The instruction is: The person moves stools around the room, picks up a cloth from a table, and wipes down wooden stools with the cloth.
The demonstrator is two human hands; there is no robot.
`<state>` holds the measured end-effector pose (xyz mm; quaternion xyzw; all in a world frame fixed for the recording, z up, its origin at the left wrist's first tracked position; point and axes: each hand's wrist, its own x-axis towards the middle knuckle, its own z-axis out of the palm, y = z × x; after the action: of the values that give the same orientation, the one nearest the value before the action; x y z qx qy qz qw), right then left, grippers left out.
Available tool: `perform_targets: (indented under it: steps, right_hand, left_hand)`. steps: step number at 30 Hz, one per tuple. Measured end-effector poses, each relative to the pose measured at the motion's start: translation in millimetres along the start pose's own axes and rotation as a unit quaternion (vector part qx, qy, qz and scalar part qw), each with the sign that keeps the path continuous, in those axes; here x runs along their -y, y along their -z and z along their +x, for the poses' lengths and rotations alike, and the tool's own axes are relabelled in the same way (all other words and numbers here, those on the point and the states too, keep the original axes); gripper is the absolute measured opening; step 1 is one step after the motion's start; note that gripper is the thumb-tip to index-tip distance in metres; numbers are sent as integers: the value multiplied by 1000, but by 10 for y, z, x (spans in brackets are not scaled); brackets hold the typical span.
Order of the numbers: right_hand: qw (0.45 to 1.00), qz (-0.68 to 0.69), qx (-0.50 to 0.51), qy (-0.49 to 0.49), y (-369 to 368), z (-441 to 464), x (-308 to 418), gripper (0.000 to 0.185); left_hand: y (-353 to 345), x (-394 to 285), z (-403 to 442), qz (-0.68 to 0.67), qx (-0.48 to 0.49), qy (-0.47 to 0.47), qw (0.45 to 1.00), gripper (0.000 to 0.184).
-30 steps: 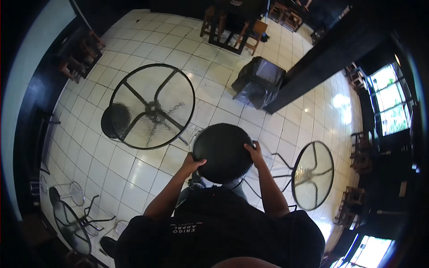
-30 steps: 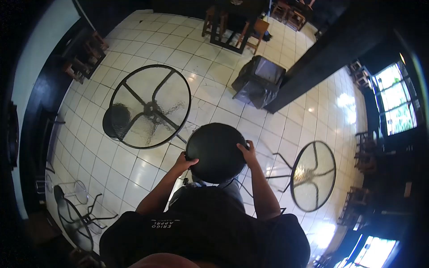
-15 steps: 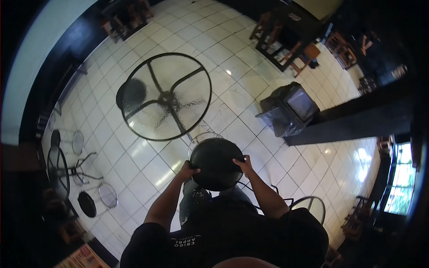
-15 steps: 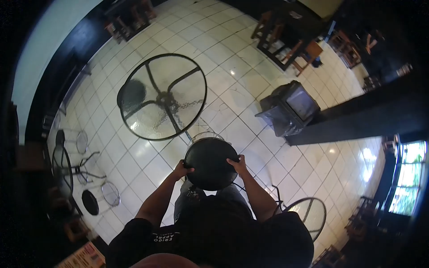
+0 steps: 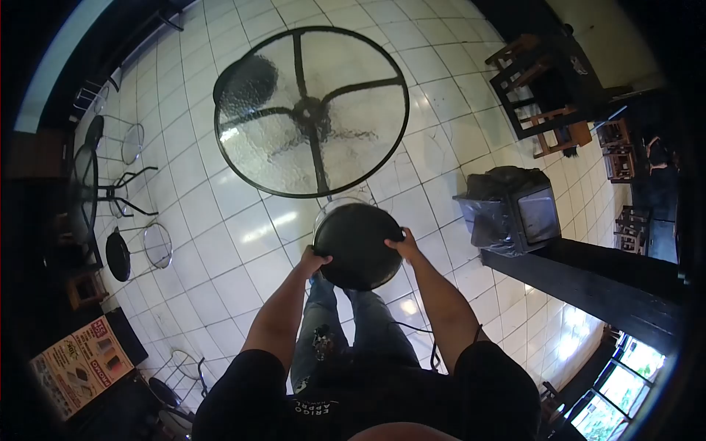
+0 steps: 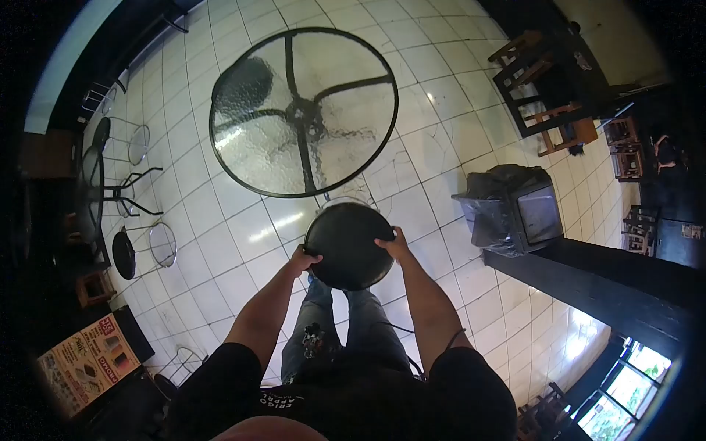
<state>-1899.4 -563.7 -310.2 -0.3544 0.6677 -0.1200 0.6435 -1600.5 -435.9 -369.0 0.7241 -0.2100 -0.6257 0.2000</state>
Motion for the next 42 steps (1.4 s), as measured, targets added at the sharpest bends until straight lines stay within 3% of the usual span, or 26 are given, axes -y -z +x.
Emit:
perform_targets:
  steps: [3,6,13,24,33,37,39,42]
  right_hand:
    - [999,-37,-2,10,12,372,-79,86]
    - [997,-75,25,-1,67,601,-102,85]
    - [992,-117,44,9,29,720,-127,79]
    - [994,-98,31,22,-227,750,67,75]
    - [998,-60,22,25,-326,636,-116,72]
    - [997,-63,24,48,-370,681,-324,72]
    - [996,-70,18,43,-390,664,-329,72]
    - [997,-78,7,26,-434,535,-182,71]
  left_hand:
    - [-97,45,169,11,-20,41,999,72]
    - [-160,-173,3,-55,20,112,992,81]
    - [-332,16,33,-95,-26,121,988,77]
    - [-23,-134,160,-160,-33,91,982,70]
    - [76,-46,247,-133,-13,46,990,80]
    - [38,-40,179,-129,-51,77,987,74]
    - [72,-55,148,-197,-35,51,978,73]
    - [94,46,285,-162,-35,-2,986,72]
